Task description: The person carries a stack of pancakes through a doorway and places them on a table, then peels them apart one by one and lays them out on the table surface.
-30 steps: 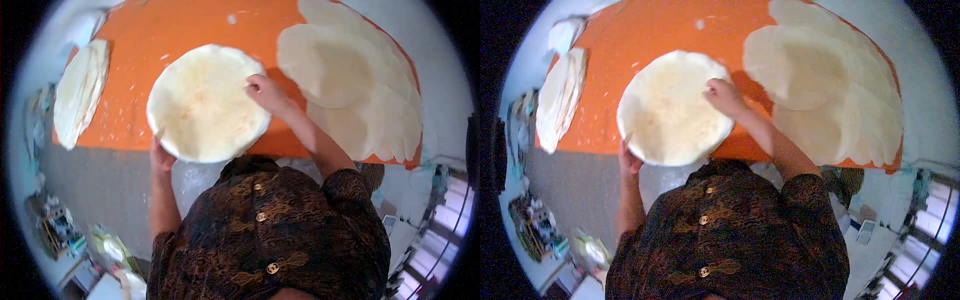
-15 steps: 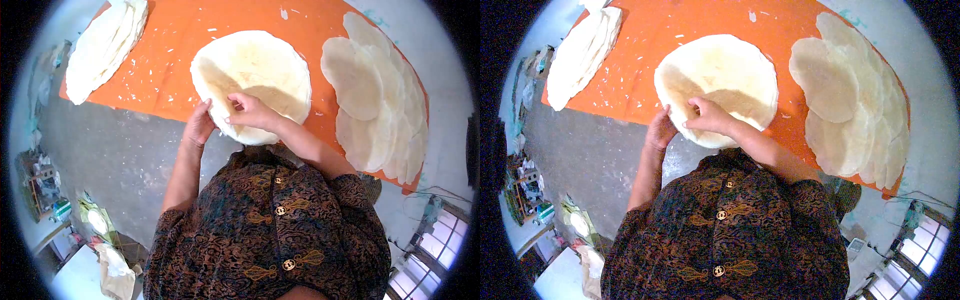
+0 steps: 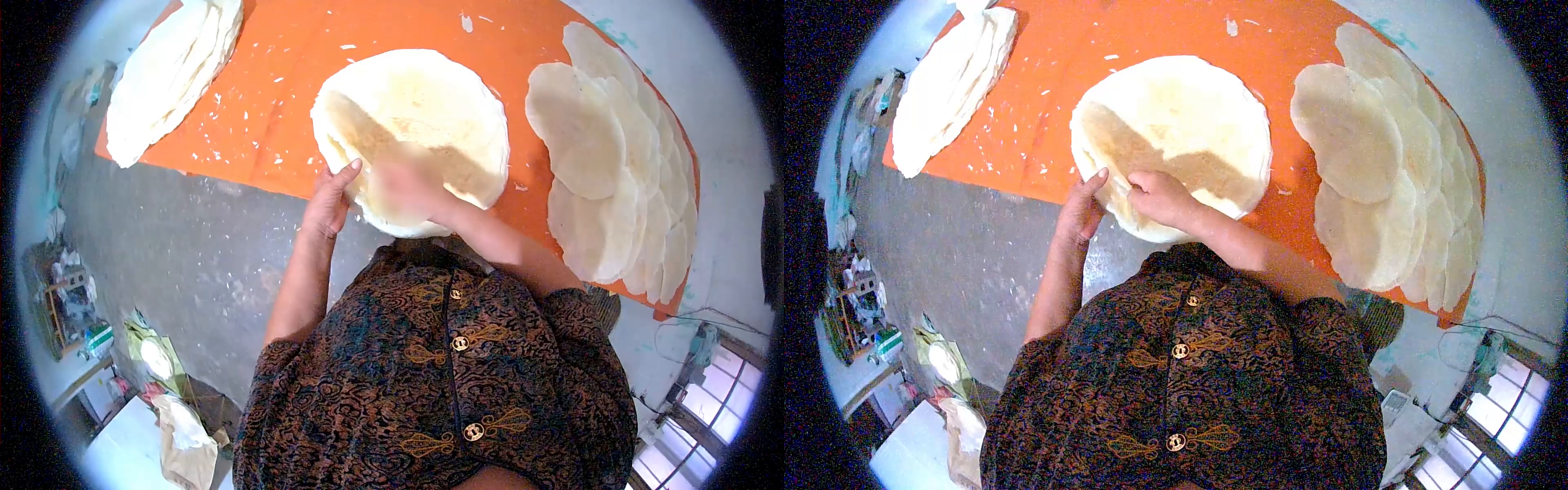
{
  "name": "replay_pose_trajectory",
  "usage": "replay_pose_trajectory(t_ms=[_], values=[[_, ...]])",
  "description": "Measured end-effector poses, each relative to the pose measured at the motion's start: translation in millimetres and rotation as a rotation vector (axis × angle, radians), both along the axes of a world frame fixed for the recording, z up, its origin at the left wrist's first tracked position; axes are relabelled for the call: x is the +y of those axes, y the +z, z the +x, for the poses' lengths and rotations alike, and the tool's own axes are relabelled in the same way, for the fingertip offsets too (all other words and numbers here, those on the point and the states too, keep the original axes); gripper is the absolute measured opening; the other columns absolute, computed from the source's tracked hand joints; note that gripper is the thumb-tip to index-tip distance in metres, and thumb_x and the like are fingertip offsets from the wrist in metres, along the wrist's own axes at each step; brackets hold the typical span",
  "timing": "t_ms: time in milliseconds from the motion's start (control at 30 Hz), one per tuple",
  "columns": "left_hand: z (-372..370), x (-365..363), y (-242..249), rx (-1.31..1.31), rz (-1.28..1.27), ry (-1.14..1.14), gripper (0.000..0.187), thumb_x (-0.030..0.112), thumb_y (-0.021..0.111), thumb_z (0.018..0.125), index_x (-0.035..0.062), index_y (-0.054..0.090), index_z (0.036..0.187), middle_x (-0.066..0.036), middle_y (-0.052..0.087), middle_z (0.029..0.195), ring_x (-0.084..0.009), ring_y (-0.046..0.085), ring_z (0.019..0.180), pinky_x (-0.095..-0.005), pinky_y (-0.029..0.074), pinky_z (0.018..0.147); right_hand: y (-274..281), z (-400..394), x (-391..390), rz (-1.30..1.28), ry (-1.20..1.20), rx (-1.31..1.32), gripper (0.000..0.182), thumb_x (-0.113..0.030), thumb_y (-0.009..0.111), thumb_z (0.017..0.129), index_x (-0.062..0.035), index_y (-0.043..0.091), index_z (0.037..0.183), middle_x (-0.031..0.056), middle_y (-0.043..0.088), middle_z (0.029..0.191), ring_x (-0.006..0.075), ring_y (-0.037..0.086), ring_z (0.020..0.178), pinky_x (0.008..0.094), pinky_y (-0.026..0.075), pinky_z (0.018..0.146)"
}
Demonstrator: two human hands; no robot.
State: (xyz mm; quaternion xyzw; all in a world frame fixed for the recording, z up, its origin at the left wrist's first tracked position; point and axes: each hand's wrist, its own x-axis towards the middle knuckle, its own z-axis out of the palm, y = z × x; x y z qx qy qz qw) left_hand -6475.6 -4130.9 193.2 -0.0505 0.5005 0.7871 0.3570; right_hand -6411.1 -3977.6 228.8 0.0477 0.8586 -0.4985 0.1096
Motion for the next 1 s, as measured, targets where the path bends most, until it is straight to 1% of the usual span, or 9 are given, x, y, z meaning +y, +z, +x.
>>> replay_pose_trajectory(t_ms=[33,133,333,533,633,733,800,867,1000], values=[[1,0,2,-0.009,0.003,-0.002,0.057,0.022,0.062,0.077,0.005,0.037,0.124,-0.01,0.049,0.117,-0.0243,0.048,0.108,-0.0413,0.037,0.091,6,1,-1,0.065,0.021,-0.015,0.022,-0.016,0.047,0.076,0.0011,0.052,0.089,0.0192,0.057,0.075,0.0307,0.059,0.071,0.0399,0.046,0.064],[1,2,1,0.006,0.05,0.018,0.052,0.016,0.067,0.074,0.0034,0.041,0.117,-0.009,0.054,0.109,-0.0199,0.051,0.1,-0.0325,0.04,0.087,7,5,-5,0.421,0.014,0.235,0.03,-0.015,0.047,0.078,-0.0049,0.05,0.107,0.0175,0.058,0.073,0.0311,0.058,0.066,0.0407,0.046,0.062],[3,-1,7,0.009,0.034,0.006,0.045,0.006,0.06,0.074,0.002,0.043,0.115,-0.01,0.056,0.103,-0.0202,0.054,0.095,-0.0315,0.043,0.082,14,-1,0,0.42,-0.011,0.076,0.021,-0.015,0.047,0.076,-0.0023,0.049,0.092,0.0188,0.059,0.075,0.0342,0.059,0.071,0.0454,0.046,0.061],[-5,5,-6,-0.257,-0.075,0.197,0.034,0.007,0.055,0.076,-0.0043,0.048,0.107,-0.012,0.057,0.098,-0.0237,0.057,0.088,-0.0308,0.047,0.075,-10,-14,-5,0.349,-0.055,0.13,0.013,-0.014,0.046,0.076,-0.0035,0.053,0.079,0.0184,0.059,0.074,0.0352,0.058,0.069,0.0458,0.045,0.063],[-12,3,-16,-0.16,-0.195,0.239,0.032,0.009,0.055,0.077,-0.0063,0.05,0.105,-0.014,0.058,0.097,-0.025,0.059,0.081,-0.0325,0.049,0.069,-14,-25,12,0.435,-0.112,0.198,0.012,-0.015,0.047,0.079,-0.0055,0.054,0.08,0.0167,0.056,0.07,0.0346,0.055,0.067,0.0433,0.043,0.06],[-29,-11,-14,-0.072,-0.263,0.167,0.034,0.011,0.054,0.079,-0.0082,0.049,0.107,-0.016,0.059,0.098,-0.0261,0.06,0.079,-0.0349,0.05,0.068,16,-44,63,0.456,-0.188,0.234,0.013,-0.016,0.046,0.079,-0.0064,0.056,0.078,0.0173,0.057,0.073,0.0354,0.055,0.068,0.0437,0.043,0.062],[-57,-37,-50,-0.015,-0.246,0.129,0.037,0.012,0.054,0.08,-0.0092,0.047,0.109,-0.016,0.058,0.1,-0.0259,0.06,0.083,-0.0376,0.05,0.072,49,-62,110,0.582,-0.228,0.339,0.018,-0.018,0.045,0.079,-0.0057,0.058,0.078,0.0176,0.058,0.077,0.0349,0.056,0.072,0.0433,0.043,0.064],[-92,-60,-49,-0.12,-0.136,0.022,0.038,0.014,0.054,0.08,-0.0086,0.048,0.109,-0.016,0.058,0.1,-0.0239,0.061,0.082,-0.0367,0.052,0.07,86,-96,190,0.76,-0.268,0.539,0.022,-0.019,0.043,0.079,-0.0037,0.058,0.078,0.0176,0.059,0.077,0.0342,0.056,0.073,0.0423,0.043,0.065],[-111,-90,-53,-0.111,-0.235,0.067,0.041,0.02,0.057,0.078,-0.0047,0.049,0.11,-0.013,0.059,0.099,-0.0205,0.06,0.085,-0.032,0.051,0.071,161,-114,297,0.904,-0.488,0.553,0.023,-0.021,0.046,0.074,-0.0001,0.057,0.076,0.0167,0.059,0.073,0.0318,0.056,0.068,0.04,0.044,0.062]])
